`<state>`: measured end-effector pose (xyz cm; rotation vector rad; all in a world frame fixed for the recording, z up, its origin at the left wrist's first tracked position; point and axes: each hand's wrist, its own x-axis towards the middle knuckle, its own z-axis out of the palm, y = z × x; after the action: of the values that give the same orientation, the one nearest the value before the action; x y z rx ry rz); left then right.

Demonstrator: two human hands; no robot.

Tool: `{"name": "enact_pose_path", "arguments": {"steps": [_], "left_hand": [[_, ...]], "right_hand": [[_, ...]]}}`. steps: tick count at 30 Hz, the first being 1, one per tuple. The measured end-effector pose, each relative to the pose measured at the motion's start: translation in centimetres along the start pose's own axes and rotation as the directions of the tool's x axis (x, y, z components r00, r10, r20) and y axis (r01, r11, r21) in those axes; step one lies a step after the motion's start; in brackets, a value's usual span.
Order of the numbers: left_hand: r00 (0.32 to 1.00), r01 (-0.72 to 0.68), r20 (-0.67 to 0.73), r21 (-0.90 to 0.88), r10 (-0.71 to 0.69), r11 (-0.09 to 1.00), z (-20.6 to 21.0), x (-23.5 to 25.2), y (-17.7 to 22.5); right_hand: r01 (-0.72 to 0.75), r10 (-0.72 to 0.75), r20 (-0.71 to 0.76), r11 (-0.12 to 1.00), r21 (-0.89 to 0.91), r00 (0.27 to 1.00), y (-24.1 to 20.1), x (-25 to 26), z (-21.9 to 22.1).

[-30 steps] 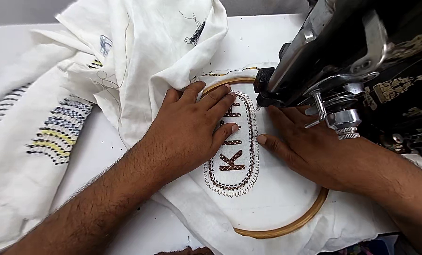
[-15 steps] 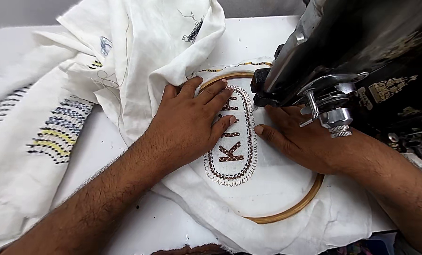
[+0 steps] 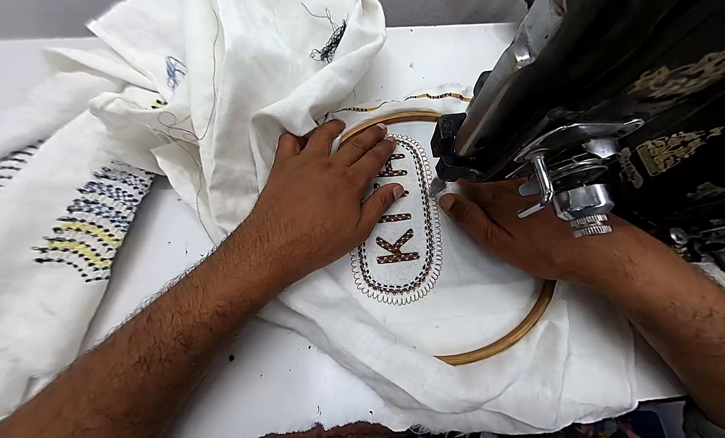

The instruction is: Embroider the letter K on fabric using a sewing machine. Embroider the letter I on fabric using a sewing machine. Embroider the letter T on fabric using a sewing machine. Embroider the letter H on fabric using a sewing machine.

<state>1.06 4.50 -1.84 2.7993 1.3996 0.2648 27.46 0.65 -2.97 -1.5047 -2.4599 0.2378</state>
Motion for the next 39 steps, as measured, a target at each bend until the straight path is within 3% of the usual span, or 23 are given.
{"name": "enact_pose_path", "arguments": {"steps": [8, 11, 17, 22, 39], "left_hand": [[0.999, 0.007, -0.032, 0.006, -0.007, 1.000, -0.1, 0.0, 0.1], [0.994, -0.072, -0.085, -0.014, 0.071, 0.997, -1.6, -1.0, 1.5], [0.985, -0.127, 0.112, -0.036, 0.131, 0.991, -1.8, -3.3, 2.8], [0.985, -0.118, 0.120, -0.029, 0.120, 0.993, -1.9, -3.3, 2.9], [0.990, -0.100, 0.098, -0.029, 0.102, 0.995, -1.5, -2.8, 2.6]], "right_hand": [[0.031, -0.031, -0.034, 1.000, 0.000, 0.999, 0.7, 0.4, 0.5], [0.032, -0.032, -0.043, 0.999, 0.003, 0.999, 0.6, 0.4, 0.5], [-0.033, 0.030, -0.047, 0.998, -0.062, 0.998, -1.0, -0.7, -0.3], [-0.154, 0.161, 0.089, 0.985, -0.080, 0.983, -2.0, -2.1, -0.8], [-0.117, 0.120, 0.067, 0.992, -0.039, 0.990, -1.5, -1.1, -0.8]]}}
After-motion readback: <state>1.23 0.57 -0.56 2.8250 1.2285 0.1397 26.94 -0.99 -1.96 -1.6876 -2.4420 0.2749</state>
